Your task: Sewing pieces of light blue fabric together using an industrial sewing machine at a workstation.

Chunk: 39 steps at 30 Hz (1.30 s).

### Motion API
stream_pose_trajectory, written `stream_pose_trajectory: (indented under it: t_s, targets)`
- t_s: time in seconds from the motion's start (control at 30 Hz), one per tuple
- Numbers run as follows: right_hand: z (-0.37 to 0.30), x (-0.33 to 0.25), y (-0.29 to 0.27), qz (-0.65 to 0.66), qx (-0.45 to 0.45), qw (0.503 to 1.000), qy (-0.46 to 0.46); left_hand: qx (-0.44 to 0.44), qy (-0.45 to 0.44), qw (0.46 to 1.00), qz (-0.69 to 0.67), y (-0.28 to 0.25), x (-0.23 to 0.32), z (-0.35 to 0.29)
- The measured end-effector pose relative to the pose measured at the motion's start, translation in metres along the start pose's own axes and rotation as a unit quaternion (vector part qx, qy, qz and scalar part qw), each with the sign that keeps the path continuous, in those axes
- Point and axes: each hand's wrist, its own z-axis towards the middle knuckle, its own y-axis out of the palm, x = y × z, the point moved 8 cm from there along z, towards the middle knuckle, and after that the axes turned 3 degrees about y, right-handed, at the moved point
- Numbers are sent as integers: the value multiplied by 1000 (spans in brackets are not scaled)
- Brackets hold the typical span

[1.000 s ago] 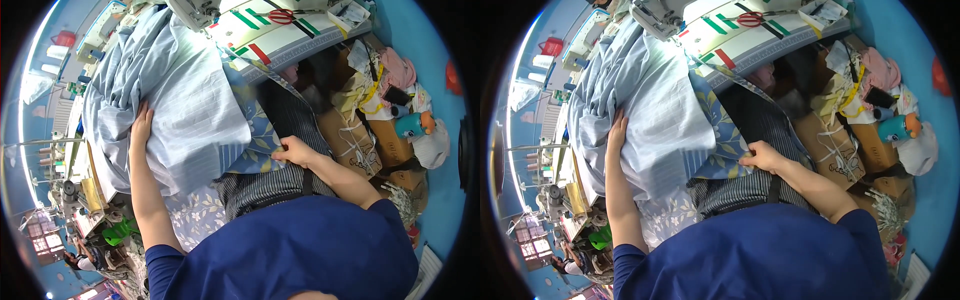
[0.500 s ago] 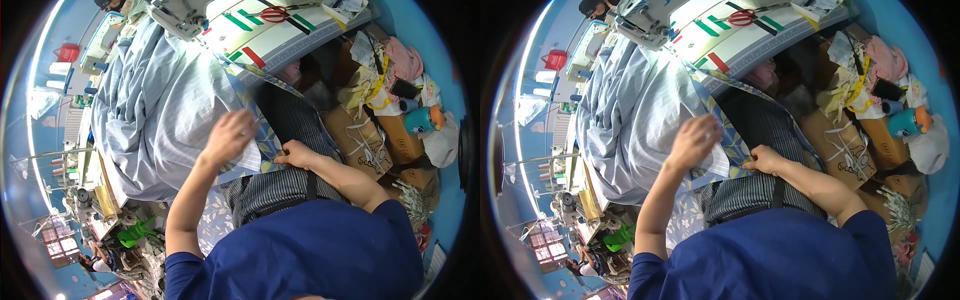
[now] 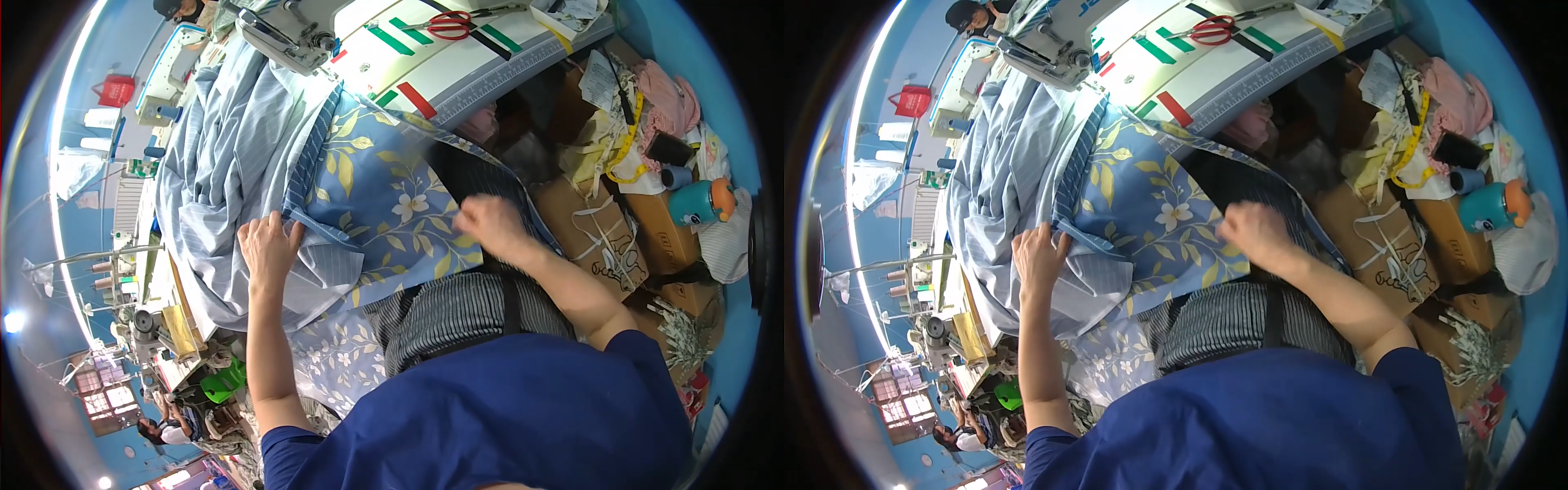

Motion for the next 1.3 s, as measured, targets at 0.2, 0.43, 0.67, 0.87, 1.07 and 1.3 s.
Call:
stream_pose_trajectory:
  t_s: [0.2,0.43,0.67,0.87,1.07,1.3]
  targets:
    - [15,-21,-55,-26,270,957,-107,135,-41,989,-50,-23,16,-6]
    - [-65,-11,-72,160,115,979,-53,91,132,987,-27,-34,68,5]
    - [-104,-68,-79,348,-329,877,-40,262,209,913,-232,-85,189,11]
    - [-136,-140,-106,375,-385,784,-310,370,192,871,-260,-110,196,14]
    - [-162,-155,-118,133,-274,788,-535,383,220,866,-235,-108,201,4]
    - [15,-3,-47,64,121,981,-135,317,285,863,-272,-80,222,-13]
